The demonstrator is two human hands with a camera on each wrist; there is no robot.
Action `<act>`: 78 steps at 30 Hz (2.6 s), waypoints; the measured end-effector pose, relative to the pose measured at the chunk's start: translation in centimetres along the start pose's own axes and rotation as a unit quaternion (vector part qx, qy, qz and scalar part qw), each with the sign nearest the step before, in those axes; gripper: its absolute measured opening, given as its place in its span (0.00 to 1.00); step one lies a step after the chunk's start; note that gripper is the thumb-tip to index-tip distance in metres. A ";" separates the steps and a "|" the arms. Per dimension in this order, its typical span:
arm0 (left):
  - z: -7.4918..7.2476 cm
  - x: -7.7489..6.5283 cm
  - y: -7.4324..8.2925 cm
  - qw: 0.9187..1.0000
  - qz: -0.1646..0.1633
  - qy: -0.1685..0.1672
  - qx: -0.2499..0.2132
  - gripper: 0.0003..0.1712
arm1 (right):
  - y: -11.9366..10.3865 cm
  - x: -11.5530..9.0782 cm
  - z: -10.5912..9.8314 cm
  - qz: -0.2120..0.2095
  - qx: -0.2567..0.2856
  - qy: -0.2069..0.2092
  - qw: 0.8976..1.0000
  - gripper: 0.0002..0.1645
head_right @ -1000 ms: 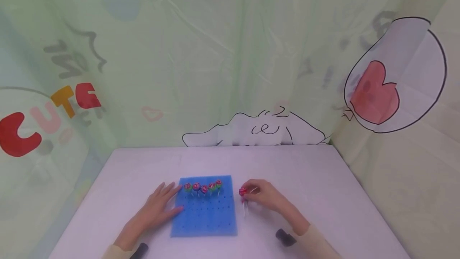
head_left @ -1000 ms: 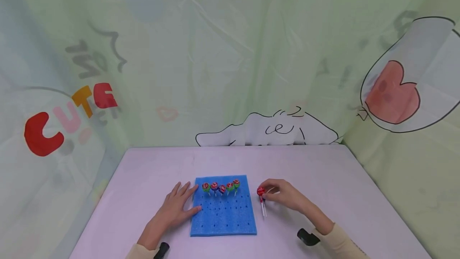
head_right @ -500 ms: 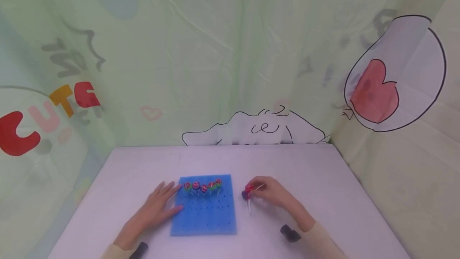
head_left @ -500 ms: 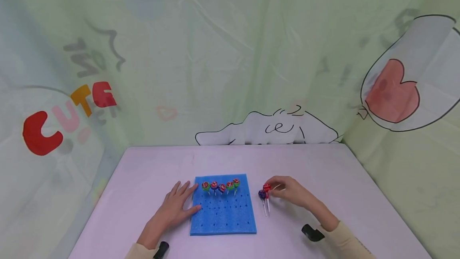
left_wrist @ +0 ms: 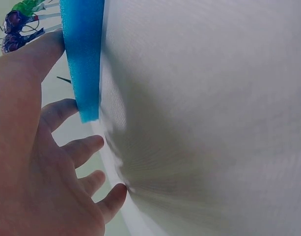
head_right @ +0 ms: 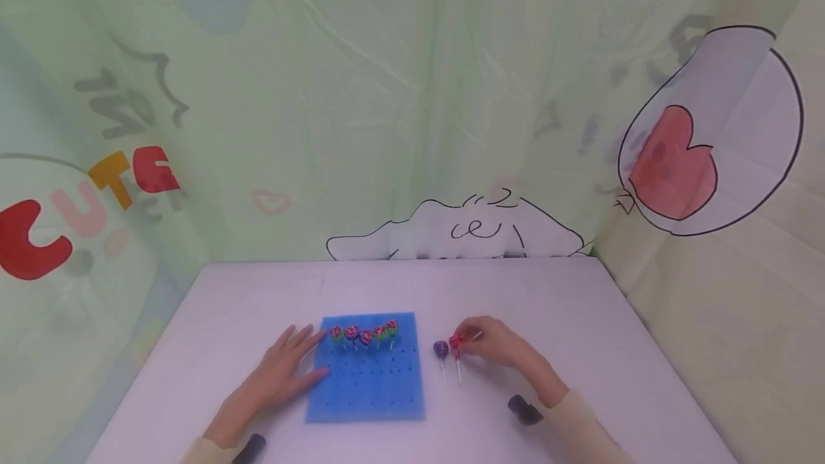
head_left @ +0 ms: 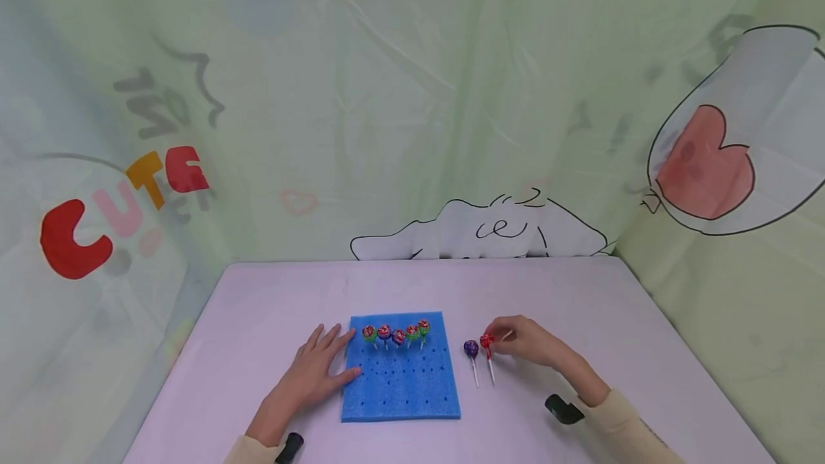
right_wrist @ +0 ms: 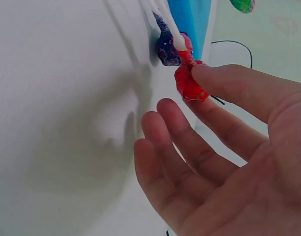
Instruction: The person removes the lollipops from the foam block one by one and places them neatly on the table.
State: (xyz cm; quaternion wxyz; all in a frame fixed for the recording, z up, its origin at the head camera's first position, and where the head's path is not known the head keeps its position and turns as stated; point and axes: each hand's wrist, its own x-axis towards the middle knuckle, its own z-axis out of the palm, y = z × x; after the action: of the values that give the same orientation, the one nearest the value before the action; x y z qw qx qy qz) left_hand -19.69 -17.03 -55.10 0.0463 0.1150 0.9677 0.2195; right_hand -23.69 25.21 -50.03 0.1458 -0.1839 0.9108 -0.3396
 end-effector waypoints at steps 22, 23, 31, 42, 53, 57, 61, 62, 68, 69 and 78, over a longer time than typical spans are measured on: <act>0.0 -0.1 0.1 1.000 -0.006 -0.006 -0.003 0.47 | -1.2 -0.1 0.9 0.104 -0.014 0.013 0.994 0.10; 0.1 -0.1 0.1 1.000 -0.007 -0.006 -0.002 0.47 | -1.2 -0.1 0.9 0.105 -0.015 0.014 0.994 0.10; 0.1 -0.1 0.3 1.000 -0.005 -0.007 -0.003 0.48 | -1.5 -0.4 0.8 0.103 -0.018 0.021 0.994 0.11; -0.1 -0.1 0.3 1.000 -0.001 -0.004 -0.008 0.48 | -1.9 -0.5 0.4 0.103 -0.033 0.023 0.994 0.12; -0.2 0.1 0.0 1.000 0.000 -0.002 0.002 0.47 | -2.4 0.0 -0.4 0.082 -0.032 0.038 0.995 0.21; -0.1 0.2 -0.1 1.000 -0.001 -0.004 0.000 0.48 | -2.8 0.2 -0.4 0.066 -0.032 0.051 0.996 0.27; 0.1 0.1 0.0 1.000 -0.001 -0.009 -0.001 0.48 | -3.1 0.2 0.1 0.048 -0.038 0.073 0.995 0.32; 0.1 0.1 0.0 1.000 -0.001 -0.010 -0.001 0.48 | -3.2 0.1 0.2 0.044 -0.040 0.082 0.995 0.33; -0.1 0.0 0.1 1.000 -0.003 -0.005 -0.003 0.47 | -4.3 0.3 0.9 0.006 -0.042 0.127 0.991 0.37; -0.1 0.0 0.1 1.000 -0.002 -0.005 -0.001 0.47 | -4.5 0.3 1.0 -0.001 -0.038 0.130 0.991 0.37; 0.0 0.1 0.0 1.000 0.004 -0.013 0.000 0.48 | -6.1 0.6 2.0 -0.026 -0.022 0.133 0.991 0.38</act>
State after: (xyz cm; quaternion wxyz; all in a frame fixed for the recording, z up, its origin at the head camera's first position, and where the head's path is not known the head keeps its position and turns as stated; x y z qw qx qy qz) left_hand -19.78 -17.04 -55.08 0.0584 0.1219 0.9664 0.2186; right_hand -21.96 19.57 -47.53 0.0105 -0.1636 0.9243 -0.3447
